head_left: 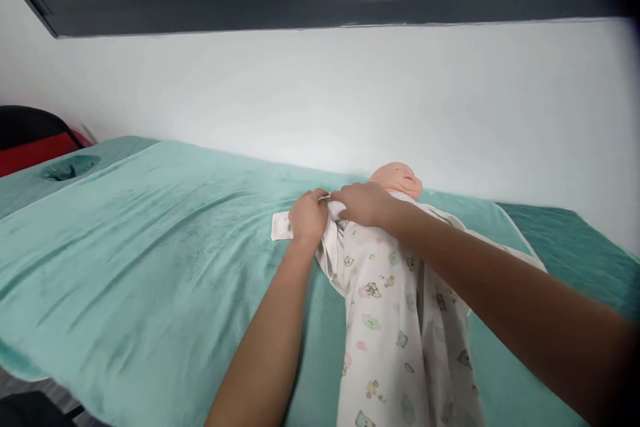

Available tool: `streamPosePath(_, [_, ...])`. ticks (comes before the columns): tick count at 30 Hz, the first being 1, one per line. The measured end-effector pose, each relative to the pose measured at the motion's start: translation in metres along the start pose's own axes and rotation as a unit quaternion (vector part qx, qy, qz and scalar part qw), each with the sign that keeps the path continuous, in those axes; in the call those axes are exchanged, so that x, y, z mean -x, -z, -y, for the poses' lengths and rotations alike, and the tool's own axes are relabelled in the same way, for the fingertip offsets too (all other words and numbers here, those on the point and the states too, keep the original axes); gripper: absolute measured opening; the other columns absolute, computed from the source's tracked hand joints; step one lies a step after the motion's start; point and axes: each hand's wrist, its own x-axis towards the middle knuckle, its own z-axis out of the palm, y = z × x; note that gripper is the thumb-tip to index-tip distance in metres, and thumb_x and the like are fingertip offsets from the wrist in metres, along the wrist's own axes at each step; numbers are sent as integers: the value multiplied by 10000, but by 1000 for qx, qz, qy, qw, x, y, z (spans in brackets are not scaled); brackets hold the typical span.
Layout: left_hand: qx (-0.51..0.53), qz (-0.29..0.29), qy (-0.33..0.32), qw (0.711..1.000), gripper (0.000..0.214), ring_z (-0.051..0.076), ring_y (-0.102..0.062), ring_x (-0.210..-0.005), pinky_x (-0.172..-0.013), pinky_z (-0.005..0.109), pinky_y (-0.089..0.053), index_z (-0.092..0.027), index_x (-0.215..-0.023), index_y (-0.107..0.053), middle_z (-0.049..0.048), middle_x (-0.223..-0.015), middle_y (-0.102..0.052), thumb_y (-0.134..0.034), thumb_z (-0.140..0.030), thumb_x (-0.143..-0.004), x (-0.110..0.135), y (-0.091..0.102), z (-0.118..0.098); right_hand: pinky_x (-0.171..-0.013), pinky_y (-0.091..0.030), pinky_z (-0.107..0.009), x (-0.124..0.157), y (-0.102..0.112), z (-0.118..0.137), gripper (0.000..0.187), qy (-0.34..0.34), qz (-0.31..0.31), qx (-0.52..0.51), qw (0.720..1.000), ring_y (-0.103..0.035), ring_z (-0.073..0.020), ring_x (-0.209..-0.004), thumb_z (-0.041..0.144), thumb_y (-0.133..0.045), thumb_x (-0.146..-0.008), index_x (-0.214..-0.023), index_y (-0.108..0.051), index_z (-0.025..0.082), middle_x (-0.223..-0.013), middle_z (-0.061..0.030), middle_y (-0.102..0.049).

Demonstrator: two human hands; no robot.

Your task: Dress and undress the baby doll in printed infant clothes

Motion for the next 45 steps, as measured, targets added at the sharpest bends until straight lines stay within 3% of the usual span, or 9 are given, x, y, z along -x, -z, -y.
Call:
streamPosePath(7, [41, 14, 1, 999, 406, 165, -659, -948, -709, 268, -418, -337, -1014, -747, -30, -1121, -714, -461, -107, -842, 0, 0, 5, -698, -384, -319, 24, 19, -28, 266, -58, -20, -26, 998, -619, -231, -917, 330, -463, -911, -1107, -636, 284, -1056, -66, -681])
streamPosePath(12, [-21, 63, 6, 998, 366, 207, -650, -923, -677, 290, -401, -320, -1005, -710, 12, -1031, -708, -459, -117, -832, 1, 1, 9, -655, -353, -313, 37, 28, -37, 229, -92, -46, -41, 994, -603, -205, -837, 330, -448, -918, -1021, -647, 280, -993, -50, -673])
streamPosePath(16, [-94, 58, -31, 993, 404, 224, -635, -937, -724, 312, -420, -278, -1094, -616, 53, -1026, -670, -435, -49, -815, 4, 3, 6, -643, -354, -307, 35, 23, -29, 221, -85, -62, -51, 993, -604, -206, -845, 329, -451, -922, -1021, -638, 262, -1000, -60, -663])
streamPosePath(21, [-163, 23, -92, 982, 295, 275, -552, -1113, -922, 422, -413, -242, -1128, -558, 91, -1160, -607, -462, -120, -877, 7, 1, -5, -687, -395, -317, 18, 8, -11, 238, -51, -52, -44, 996, -621, -236, -915, 331, -480, -911, -1085, -624, 257, -1043, -72, -665])
streamPosePath(24, [-158, 44, -144, 976, 271, 269, -539, -1123, -970, 439, -390, -232, -1131, -535, 82, -1168, -610, -509, -158, -871, 8, -2, -8, -728, -422, -337, 10, 2, -3, 280, -43, -57, -28, 997, -627, -268, -978, 311, -502, -900, -1149, -615, 253, -1078, -87, -669])
streamPosePath(29, [-166, 51, -119, 978, 207, 268, -557, -1083, -891, 415, -415, -229, -1075, -542, 80, -1140, -634, -467, -165, -893, 7, -4, -6, -840, -452, -361, 18, -5, -7, 355, -58, -70, -116, 989, -607, -267, -1092, 321, -480, -915, -1247, -589, 261, -1237, -87, -651])
streamPosePath(32, [-178, 44, -101, 978, 220, 271, -558, -1091, -885, 416, -413, -221, -1071, -546, 87, -1144, -637, -440, -140, -896, 7, -4, -5, -943, -435, -375, 41, -9, -18, 402, -107, -131, -208, 963, -571, -262, -1187, 349, -443, -939, -1307, -572, 251, -1351, -68, -613])
streamPosePath(39, [-197, 27, -69, 978, 263, 278, -560, -1086, -869, 410, -414, -212, -1053, -552, 100, -1127, -636, -462, -77, -846, 10, 1, -1, -956, -436, -376, 103, -58, -55, 345, -284, -328, -346, 832, -597, -251, -1139, 375, -424, -937, -1172, -648, 256, -1255, -49, -669])
streamPosePath(45, [-206, 32, -57, 976, 309, 284, -546, -1112, -918, 426, -410, -215, -1096, -552, 112, -1164, -613, -466, -77, -833, 11, 0, 1, -938, -435, -404, 120, -112, -70, 413, -325, -322, -251, 853, -582, -287, -1137, 290, -358, -926, -1220, -635, 206, -1254, -100, -652])
